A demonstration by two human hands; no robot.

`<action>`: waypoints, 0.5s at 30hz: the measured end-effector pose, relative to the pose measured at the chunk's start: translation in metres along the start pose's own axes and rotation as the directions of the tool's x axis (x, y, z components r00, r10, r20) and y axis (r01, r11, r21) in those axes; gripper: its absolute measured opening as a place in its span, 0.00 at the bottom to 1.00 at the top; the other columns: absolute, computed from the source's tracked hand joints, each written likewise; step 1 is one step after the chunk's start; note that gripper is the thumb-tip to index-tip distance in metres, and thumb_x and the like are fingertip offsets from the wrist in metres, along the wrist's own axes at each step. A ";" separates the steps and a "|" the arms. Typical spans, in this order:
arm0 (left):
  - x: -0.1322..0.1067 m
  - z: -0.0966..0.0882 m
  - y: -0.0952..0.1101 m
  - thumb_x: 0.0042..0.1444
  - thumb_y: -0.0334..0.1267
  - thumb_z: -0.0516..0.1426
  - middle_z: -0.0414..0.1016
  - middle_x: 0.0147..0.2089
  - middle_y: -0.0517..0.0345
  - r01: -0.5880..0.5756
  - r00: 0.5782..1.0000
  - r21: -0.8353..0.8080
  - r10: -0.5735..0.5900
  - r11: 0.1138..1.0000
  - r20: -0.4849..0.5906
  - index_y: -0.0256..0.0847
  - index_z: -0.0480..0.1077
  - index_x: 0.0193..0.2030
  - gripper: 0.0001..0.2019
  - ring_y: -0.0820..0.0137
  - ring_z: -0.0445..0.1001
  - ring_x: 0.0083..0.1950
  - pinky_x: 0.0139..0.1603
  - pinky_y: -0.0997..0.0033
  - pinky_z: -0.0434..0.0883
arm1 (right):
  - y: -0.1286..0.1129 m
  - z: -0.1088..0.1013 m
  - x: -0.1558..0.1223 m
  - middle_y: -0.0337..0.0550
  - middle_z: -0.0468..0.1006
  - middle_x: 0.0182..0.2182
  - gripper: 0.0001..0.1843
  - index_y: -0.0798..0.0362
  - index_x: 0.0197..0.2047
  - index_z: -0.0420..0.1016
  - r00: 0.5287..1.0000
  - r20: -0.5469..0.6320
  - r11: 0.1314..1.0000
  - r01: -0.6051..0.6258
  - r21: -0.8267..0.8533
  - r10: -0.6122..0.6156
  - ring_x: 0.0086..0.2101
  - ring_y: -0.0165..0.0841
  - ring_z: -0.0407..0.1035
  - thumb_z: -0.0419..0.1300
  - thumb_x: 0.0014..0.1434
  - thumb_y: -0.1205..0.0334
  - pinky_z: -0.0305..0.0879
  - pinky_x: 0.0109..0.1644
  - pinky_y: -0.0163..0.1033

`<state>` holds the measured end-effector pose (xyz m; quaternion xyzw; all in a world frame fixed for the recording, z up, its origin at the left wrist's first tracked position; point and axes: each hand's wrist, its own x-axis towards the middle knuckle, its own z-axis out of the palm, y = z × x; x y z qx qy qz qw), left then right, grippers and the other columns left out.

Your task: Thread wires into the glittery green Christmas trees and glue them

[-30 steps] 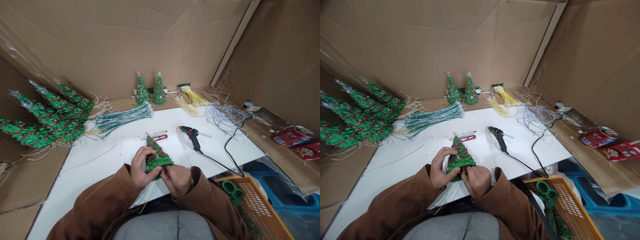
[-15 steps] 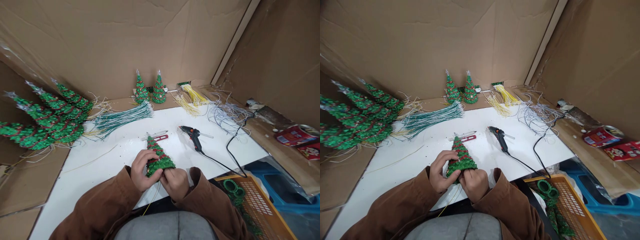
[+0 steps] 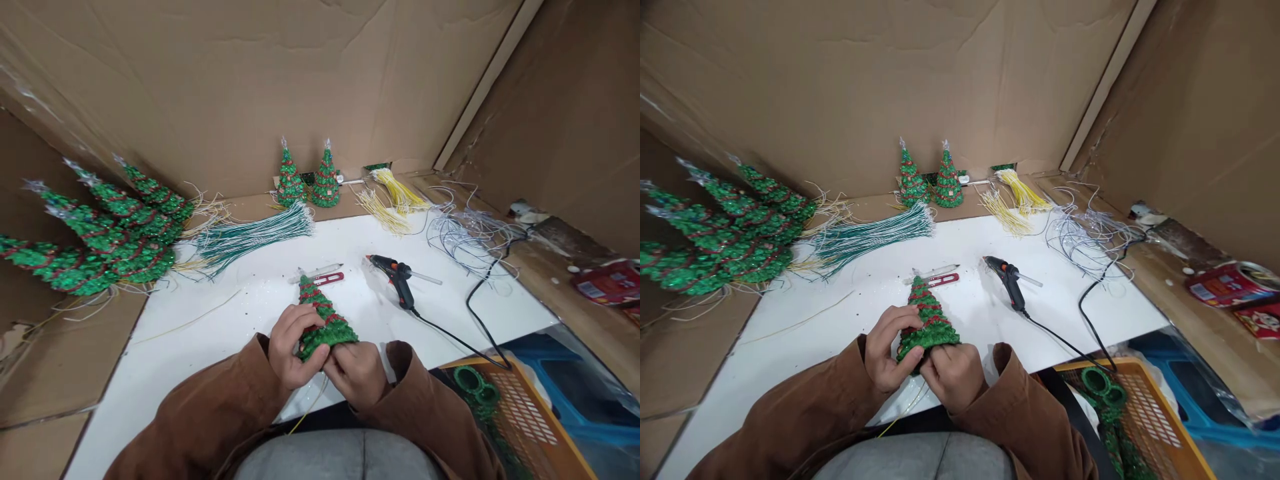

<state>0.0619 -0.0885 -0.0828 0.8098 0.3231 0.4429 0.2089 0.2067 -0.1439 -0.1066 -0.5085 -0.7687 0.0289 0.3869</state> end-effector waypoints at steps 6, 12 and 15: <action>-0.002 0.003 0.000 0.50 0.34 0.56 0.73 0.40 0.51 -0.007 1.000 0.004 0.007 1.000 -0.013 0.39 0.67 0.43 0.12 0.63 0.72 0.44 0.44 0.61 0.70 | 0.002 0.002 -0.003 0.35 0.64 0.12 0.22 0.52 0.17 0.59 1.000 -0.012 0.999 -0.001 0.041 0.002 0.16 0.27 0.58 0.47 0.64 0.67 0.46 0.24 0.38; -0.002 0.004 0.000 0.50 0.35 0.56 0.73 0.39 0.51 -0.009 1.000 -0.018 0.009 1.000 -0.013 0.39 0.67 0.42 0.11 0.63 0.71 0.44 0.44 0.61 0.69 | 0.003 0.006 -0.006 0.36 0.64 0.12 0.22 0.51 0.17 0.59 0.999 -0.039 0.999 -0.012 0.036 0.014 0.16 0.27 0.58 0.46 0.64 0.66 0.46 0.24 0.38; 0.000 0.003 0.000 0.50 0.35 0.56 0.72 0.38 0.51 -0.013 1.000 -0.014 0.012 1.000 -0.009 0.39 0.67 0.42 0.11 0.63 0.71 0.43 0.43 0.61 0.69 | 0.004 0.007 -0.006 0.36 0.64 0.12 0.22 0.51 0.17 0.59 0.999 -0.049 1.000 -0.007 0.029 0.008 0.16 0.27 0.58 0.46 0.64 0.66 0.46 0.24 0.38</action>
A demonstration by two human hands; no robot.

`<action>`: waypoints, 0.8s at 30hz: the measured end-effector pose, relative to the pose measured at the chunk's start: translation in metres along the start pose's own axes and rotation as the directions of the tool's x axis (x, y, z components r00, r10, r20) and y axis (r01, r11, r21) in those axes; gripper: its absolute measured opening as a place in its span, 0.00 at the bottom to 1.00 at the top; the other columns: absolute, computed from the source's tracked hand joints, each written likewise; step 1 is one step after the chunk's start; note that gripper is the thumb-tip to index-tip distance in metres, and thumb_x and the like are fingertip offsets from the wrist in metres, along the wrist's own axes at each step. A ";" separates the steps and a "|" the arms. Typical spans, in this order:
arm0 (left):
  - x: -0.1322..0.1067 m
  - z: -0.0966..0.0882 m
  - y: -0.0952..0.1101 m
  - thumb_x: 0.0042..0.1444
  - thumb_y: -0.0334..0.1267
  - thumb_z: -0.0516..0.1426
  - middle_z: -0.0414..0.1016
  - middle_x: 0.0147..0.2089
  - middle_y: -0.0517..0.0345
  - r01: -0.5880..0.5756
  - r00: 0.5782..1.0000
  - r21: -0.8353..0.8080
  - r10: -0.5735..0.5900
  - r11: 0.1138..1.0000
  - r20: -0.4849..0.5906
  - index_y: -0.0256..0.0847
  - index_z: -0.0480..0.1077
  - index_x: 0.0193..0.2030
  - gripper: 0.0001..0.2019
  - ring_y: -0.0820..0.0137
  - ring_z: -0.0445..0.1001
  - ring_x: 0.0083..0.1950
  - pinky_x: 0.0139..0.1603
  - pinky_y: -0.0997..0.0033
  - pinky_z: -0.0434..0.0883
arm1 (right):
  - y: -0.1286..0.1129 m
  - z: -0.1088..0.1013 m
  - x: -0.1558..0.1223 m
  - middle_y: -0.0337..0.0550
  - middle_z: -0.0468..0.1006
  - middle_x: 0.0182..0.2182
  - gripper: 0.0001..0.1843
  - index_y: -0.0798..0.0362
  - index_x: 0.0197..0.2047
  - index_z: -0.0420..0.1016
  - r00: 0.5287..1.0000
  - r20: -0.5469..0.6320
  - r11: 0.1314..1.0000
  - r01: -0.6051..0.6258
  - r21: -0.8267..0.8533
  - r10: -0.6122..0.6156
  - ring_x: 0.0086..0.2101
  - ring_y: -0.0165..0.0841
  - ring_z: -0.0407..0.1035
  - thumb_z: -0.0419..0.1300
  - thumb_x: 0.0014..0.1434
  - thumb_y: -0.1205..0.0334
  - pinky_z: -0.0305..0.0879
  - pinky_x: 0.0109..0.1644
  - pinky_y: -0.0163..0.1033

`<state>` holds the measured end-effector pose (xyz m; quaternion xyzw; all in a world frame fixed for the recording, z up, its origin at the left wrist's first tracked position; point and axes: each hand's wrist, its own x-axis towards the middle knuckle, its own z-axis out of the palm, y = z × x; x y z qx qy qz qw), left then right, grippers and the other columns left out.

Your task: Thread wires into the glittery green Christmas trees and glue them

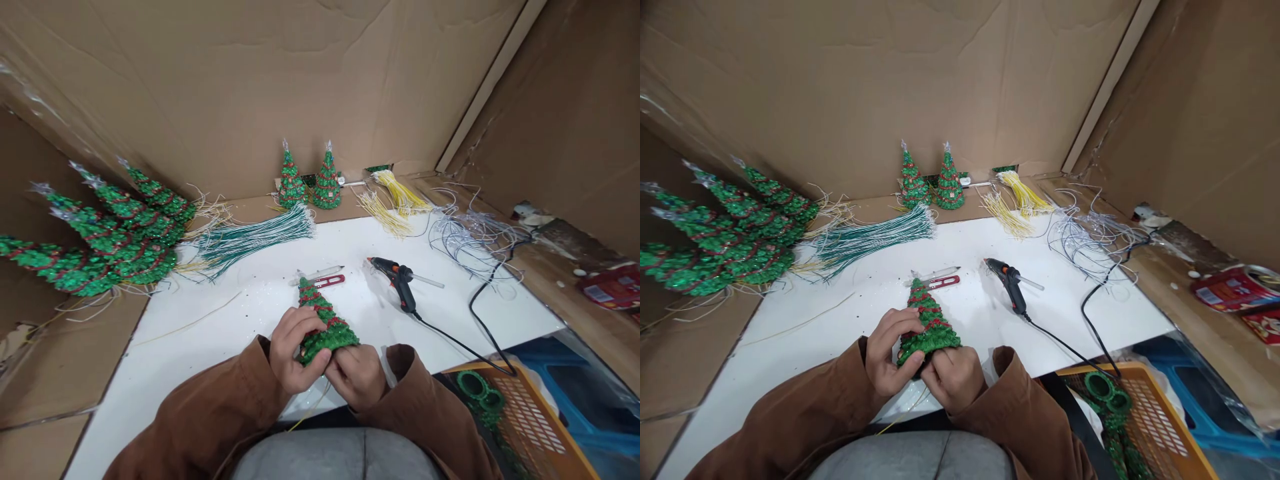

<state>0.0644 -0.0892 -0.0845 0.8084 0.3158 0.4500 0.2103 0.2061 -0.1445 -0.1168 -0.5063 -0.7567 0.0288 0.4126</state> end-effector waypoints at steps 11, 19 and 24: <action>-0.003 -0.003 -0.002 0.49 0.35 0.56 0.72 0.38 0.51 0.014 0.999 -0.008 -0.014 1.000 0.035 0.39 0.67 0.43 0.13 0.62 0.70 0.43 0.42 0.59 0.68 | 0.001 0.004 -0.007 0.37 0.64 0.14 0.21 0.51 0.19 0.59 0.999 -0.028 1.000 0.018 0.000 -0.018 0.18 0.28 0.58 0.45 0.65 0.66 0.47 0.25 0.38; -0.005 -0.001 0.000 0.48 0.38 0.57 0.70 0.40 0.51 0.131 0.991 -0.044 -0.131 0.990 0.015 0.40 0.66 0.45 0.16 0.61 0.69 0.44 0.42 0.59 0.68 | 0.001 0.006 -0.009 0.34 0.62 0.13 0.20 0.51 0.19 0.58 0.998 -0.063 0.999 0.012 0.033 -0.010 0.17 0.27 0.57 0.48 0.64 0.67 0.47 0.24 0.38; -0.004 -0.003 0.002 0.48 0.38 0.57 0.70 0.40 0.51 0.139 0.990 -0.011 -0.138 0.990 0.031 0.40 0.65 0.45 0.16 0.61 0.70 0.44 0.42 0.60 0.69 | 0.001 0.006 -0.006 0.33 0.59 0.12 0.20 0.50 0.18 0.56 0.995 -0.099 0.999 0.001 0.040 0.003 0.16 0.27 0.53 0.50 0.61 0.70 0.43 0.22 0.40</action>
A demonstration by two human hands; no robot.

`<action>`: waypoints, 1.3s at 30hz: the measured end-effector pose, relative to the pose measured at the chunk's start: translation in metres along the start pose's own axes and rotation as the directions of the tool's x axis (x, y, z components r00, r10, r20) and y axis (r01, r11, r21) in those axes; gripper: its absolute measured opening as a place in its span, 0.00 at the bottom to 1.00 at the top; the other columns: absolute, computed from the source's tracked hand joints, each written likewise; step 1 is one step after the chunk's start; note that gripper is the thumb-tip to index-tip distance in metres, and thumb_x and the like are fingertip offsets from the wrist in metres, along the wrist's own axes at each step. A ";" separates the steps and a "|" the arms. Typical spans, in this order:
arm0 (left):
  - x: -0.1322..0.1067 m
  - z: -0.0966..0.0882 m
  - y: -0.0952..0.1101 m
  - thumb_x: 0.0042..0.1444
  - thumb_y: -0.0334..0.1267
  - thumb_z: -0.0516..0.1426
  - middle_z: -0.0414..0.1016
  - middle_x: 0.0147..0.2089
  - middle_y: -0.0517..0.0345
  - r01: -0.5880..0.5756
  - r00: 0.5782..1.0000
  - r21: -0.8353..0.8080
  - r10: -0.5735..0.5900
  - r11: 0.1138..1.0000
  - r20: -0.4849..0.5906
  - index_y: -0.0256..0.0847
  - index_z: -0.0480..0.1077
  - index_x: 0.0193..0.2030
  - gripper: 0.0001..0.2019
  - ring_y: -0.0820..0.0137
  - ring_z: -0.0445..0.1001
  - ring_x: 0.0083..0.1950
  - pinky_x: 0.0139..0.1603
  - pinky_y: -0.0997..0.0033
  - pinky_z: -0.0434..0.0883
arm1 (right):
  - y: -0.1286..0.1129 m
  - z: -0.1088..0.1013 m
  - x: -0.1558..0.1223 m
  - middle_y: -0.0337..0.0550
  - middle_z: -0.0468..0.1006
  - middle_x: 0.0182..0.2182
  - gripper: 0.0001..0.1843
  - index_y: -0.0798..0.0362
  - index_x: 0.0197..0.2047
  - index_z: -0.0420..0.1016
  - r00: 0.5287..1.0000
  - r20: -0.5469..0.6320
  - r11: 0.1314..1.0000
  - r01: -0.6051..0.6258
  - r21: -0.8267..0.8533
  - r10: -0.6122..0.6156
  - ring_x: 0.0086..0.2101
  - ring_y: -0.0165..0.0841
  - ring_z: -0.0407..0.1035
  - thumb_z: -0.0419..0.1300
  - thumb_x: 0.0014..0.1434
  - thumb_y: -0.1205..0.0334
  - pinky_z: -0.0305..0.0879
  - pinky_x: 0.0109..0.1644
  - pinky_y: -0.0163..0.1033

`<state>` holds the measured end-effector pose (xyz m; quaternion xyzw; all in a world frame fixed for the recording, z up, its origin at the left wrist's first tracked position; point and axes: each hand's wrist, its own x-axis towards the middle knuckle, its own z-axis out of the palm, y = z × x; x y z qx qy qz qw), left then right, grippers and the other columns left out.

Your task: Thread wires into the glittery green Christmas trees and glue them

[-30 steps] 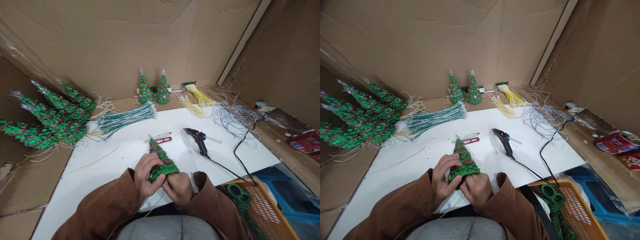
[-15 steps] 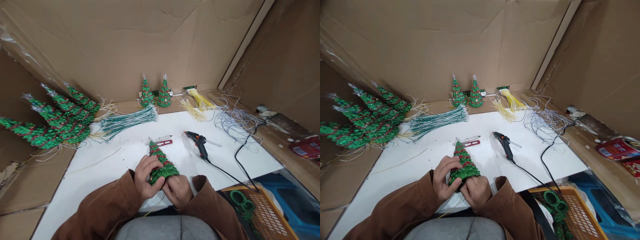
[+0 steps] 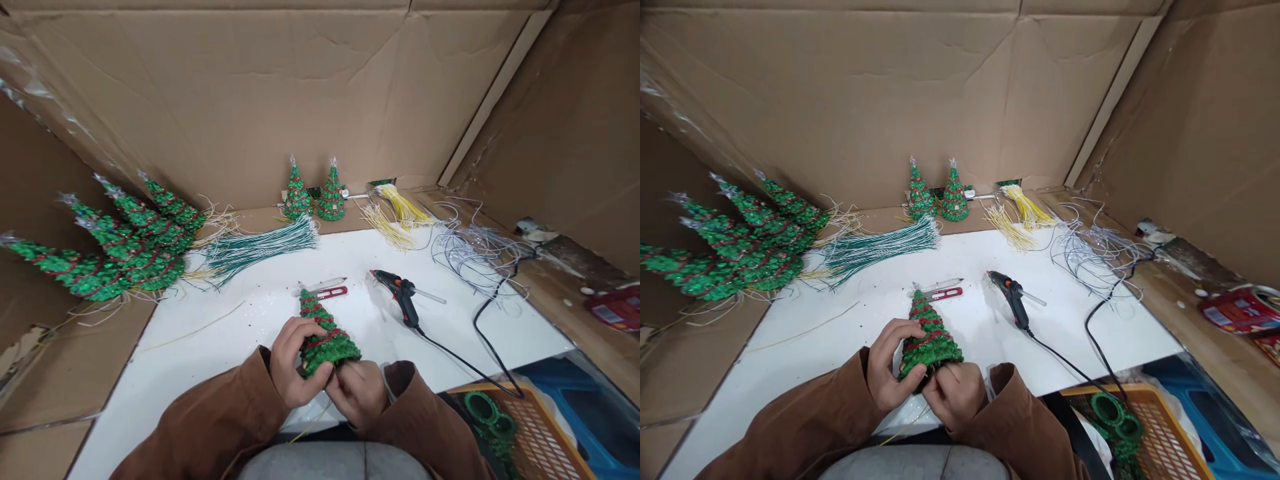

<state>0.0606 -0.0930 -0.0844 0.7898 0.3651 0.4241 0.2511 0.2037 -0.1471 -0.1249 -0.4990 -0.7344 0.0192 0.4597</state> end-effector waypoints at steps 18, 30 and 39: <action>-0.003 0.003 0.000 0.49 0.36 0.58 0.70 0.40 0.51 -0.013 0.999 -0.039 0.011 0.999 -0.051 0.41 0.67 0.42 0.12 0.62 0.69 0.44 0.46 0.58 0.69 | 0.021 -0.088 0.032 0.35 0.61 0.14 0.16 0.52 0.22 0.62 0.947 0.322 1.000 0.018 0.006 -0.019 0.17 0.27 0.55 0.50 0.62 0.69 0.47 0.22 0.38; -0.002 0.001 0.004 0.52 0.38 0.55 0.69 0.38 0.52 0.055 0.998 -0.124 -0.057 0.991 -0.008 0.41 0.66 0.38 0.07 0.64 0.67 0.41 0.40 0.62 0.66 | 0.080 -0.012 0.104 0.48 0.74 0.36 0.10 0.57 0.43 0.72 0.742 0.604 0.955 -0.186 -0.232 0.291 0.39 0.35 0.68 0.51 0.61 0.70 0.63 0.42 0.37; -0.010 0.005 0.000 0.51 0.44 0.57 0.69 0.42 0.50 0.046 0.995 -0.122 -0.057 0.992 -0.086 0.41 0.64 0.46 0.17 0.61 0.67 0.43 0.44 0.59 0.66 | 0.090 0.040 0.111 0.50 0.72 0.41 0.11 0.54 0.43 0.74 0.731 0.652 0.945 0.030 -0.324 0.201 0.43 0.40 0.62 0.53 0.62 0.71 0.56 0.44 0.41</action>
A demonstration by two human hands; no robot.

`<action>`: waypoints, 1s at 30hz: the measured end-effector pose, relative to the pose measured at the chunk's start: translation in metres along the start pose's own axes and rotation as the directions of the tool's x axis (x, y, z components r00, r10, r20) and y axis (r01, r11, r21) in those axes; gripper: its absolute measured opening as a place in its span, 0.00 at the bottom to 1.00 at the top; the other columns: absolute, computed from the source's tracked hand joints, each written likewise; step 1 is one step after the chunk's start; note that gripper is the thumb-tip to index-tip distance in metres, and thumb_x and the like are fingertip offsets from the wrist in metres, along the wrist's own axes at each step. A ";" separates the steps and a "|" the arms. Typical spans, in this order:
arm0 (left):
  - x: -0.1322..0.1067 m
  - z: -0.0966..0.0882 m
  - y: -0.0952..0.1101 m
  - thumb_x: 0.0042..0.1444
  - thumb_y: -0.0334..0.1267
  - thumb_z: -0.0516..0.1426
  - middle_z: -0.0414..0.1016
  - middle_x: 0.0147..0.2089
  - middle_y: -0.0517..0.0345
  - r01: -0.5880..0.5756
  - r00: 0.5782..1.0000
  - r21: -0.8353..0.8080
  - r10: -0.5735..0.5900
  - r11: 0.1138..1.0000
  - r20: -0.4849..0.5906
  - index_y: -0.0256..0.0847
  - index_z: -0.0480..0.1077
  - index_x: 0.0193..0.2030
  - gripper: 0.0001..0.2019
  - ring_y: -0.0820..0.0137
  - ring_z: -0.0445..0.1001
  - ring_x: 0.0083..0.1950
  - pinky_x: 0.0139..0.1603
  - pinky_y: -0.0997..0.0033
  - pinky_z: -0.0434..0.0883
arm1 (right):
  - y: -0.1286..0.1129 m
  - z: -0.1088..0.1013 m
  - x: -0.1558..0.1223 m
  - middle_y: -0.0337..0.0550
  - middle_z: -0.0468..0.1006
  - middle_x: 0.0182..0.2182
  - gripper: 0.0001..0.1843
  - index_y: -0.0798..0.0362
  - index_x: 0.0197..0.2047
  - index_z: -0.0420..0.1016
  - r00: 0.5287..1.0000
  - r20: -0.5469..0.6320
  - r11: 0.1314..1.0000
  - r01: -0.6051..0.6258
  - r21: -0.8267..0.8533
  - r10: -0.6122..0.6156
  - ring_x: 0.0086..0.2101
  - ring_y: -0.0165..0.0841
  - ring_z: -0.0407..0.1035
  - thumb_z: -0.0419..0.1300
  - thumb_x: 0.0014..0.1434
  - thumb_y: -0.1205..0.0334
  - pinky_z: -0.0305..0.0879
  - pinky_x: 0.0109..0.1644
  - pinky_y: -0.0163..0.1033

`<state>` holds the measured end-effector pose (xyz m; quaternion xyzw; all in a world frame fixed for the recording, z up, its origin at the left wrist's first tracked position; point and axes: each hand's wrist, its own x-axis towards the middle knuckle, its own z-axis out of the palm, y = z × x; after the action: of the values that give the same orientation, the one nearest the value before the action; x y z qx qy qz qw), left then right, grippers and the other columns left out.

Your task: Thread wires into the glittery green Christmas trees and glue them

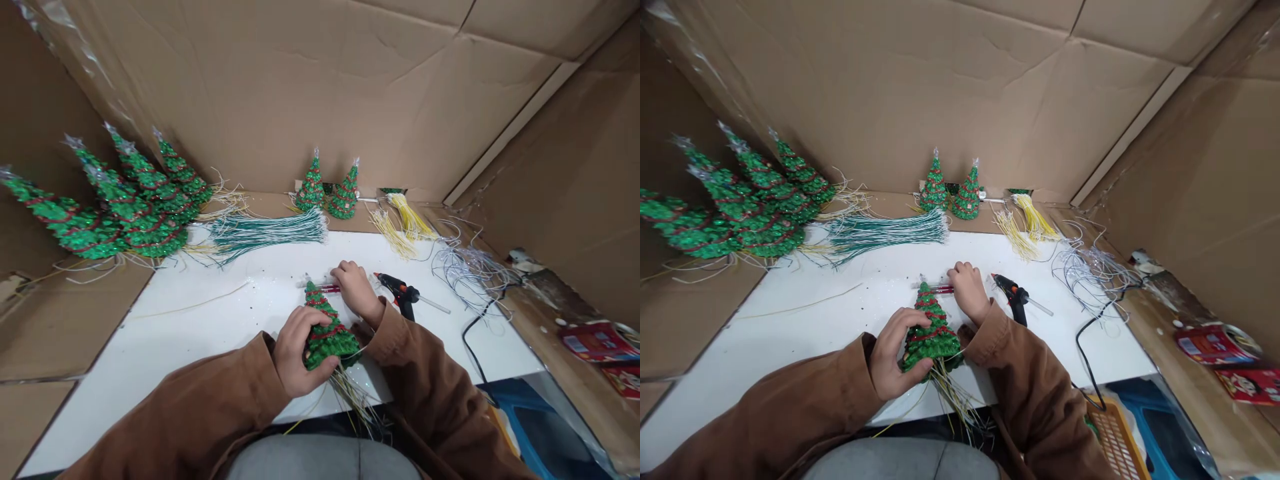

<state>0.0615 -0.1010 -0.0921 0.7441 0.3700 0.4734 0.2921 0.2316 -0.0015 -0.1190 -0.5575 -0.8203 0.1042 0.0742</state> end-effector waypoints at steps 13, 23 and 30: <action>0.000 -0.003 0.002 0.49 0.43 0.58 0.68 0.41 0.51 0.038 0.999 0.042 -0.039 0.998 0.031 0.41 0.61 0.47 0.19 0.61 0.68 0.44 0.43 0.59 0.68 | -0.030 -0.086 -0.073 0.42 0.73 0.31 0.06 0.53 0.37 0.68 0.954 -0.245 0.835 -0.009 0.550 0.172 0.32 0.32 0.69 0.53 0.63 0.61 0.68 0.37 0.39; 0.001 0.000 0.004 0.48 0.39 0.59 0.68 0.42 0.51 0.000 1.000 0.010 0.000 1.000 -0.020 0.41 0.62 0.46 0.18 0.62 0.67 0.44 0.43 0.58 0.69 | -0.067 -0.079 -0.087 0.39 0.74 0.22 0.07 0.55 0.31 0.71 0.970 -0.173 0.723 -0.006 0.691 0.173 0.24 0.29 0.70 0.57 0.59 0.62 0.69 0.29 0.35; 0.001 0.000 0.006 0.46 0.36 0.58 0.68 0.41 0.52 0.004 0.999 0.009 -0.003 1.000 -0.033 0.40 0.62 0.46 0.18 0.63 0.67 0.43 0.42 0.60 0.69 | -0.072 -0.084 -0.087 0.39 0.73 0.23 0.05 0.54 0.32 0.70 0.959 -0.259 0.789 0.073 0.610 0.112 0.24 0.28 0.70 0.56 0.59 0.65 0.68 0.29 0.33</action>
<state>0.0638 -0.1037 -0.0866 0.7369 0.3782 0.4833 0.2836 0.2190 -0.1003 -0.0203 -0.5206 -0.7167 0.2853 0.3659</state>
